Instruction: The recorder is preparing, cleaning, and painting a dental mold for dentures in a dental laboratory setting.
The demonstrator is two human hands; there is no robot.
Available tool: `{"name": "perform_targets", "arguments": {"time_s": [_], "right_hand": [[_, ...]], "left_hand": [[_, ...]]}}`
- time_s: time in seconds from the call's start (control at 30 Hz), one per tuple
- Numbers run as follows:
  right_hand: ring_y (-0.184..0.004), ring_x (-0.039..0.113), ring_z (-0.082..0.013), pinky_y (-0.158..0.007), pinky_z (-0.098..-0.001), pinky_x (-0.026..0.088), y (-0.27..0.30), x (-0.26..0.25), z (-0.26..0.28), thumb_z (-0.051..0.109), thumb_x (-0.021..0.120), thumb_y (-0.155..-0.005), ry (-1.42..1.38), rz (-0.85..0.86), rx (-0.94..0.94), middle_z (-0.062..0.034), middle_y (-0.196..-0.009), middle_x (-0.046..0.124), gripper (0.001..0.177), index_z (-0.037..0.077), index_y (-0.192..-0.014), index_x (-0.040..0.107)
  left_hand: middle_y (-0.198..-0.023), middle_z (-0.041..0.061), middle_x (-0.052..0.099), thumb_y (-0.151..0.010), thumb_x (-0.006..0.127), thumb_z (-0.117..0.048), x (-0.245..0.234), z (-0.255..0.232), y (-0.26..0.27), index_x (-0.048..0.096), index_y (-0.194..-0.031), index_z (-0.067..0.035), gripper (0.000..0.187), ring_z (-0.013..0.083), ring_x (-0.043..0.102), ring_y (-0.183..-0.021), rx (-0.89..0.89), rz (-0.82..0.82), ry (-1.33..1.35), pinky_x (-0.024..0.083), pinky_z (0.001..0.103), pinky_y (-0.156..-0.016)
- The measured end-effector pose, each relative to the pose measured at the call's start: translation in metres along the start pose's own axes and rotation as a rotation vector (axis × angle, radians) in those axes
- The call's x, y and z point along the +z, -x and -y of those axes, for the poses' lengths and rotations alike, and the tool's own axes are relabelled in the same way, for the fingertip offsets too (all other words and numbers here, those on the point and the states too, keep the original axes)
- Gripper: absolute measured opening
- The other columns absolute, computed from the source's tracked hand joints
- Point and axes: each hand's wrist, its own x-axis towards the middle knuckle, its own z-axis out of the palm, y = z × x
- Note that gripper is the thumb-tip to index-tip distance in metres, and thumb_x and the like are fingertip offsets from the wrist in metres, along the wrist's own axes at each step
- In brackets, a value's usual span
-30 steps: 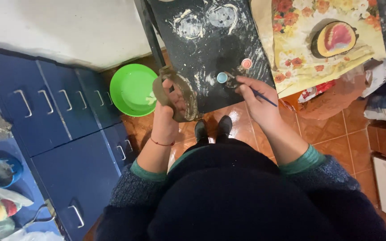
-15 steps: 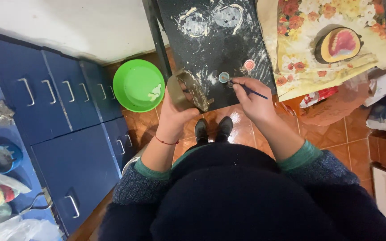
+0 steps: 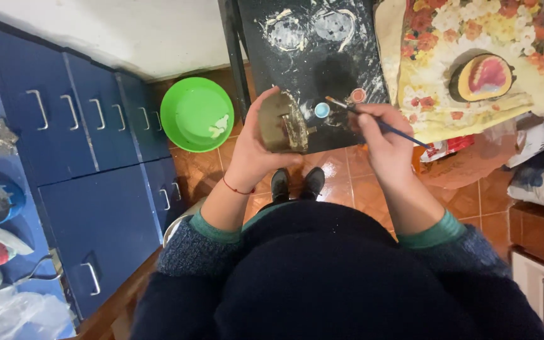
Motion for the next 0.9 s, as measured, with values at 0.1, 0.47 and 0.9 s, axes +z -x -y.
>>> {"name": "perform_targets", "arguments": {"time_s": [0.1, 0.47, 0.9], "right_hand": [[-0.098, 0.069, -0.0137, -0.091, -0.0314, 0.056, 0.007, 0.002, 0.041, 0.009, 0.059, -0.104, -0.253, 0.081, -0.117, -0.005, -0.107, 0.074, 0.013, 0.001, -0.113, 0.066], [-0.086, 0.069, -0.0339, -0.079, -0.0422, 0.056, 0.003, 0.006, 0.114, -0.002, 0.063, -0.092, 0.483, 0.242, -0.76, -0.0155, -0.093, 0.07, 0.004, -0.001, -0.092, 0.066], [-0.075, 0.07, -0.0316, -0.07, -0.0394, 0.055, 0.007, -0.001, 0.111, -0.002, 0.063, -0.09, 0.468, 0.27, -0.709, -0.0128, -0.084, 0.069, 0.007, 0.002, -0.085, 0.065]], "left_hand": [[-0.148, 0.007, 0.052, -0.064, 0.093, 0.005, 0.005, 0.002, -0.006, 0.031, -0.161, -0.008, 0.116, 0.02, 0.053, -0.137, -0.009, 0.023, -0.041, 0.047, 0.038, -0.119], [-0.143, 0.006, 0.055, -0.064, 0.095, 0.004, 0.021, -0.007, -0.016, 0.031, -0.161, -0.009, 0.117, 0.0195, 0.059, -0.13, -0.034, 0.14, -0.084, 0.051, 0.037, -0.115], [-0.146, 0.006, 0.057, -0.069, 0.096, 0.001, 0.023, -0.011, -0.019, 0.032, -0.16, -0.01, 0.112, 0.0182, 0.057, -0.136, 0.063, 0.203, -0.312, 0.048, 0.035, -0.117]]}}
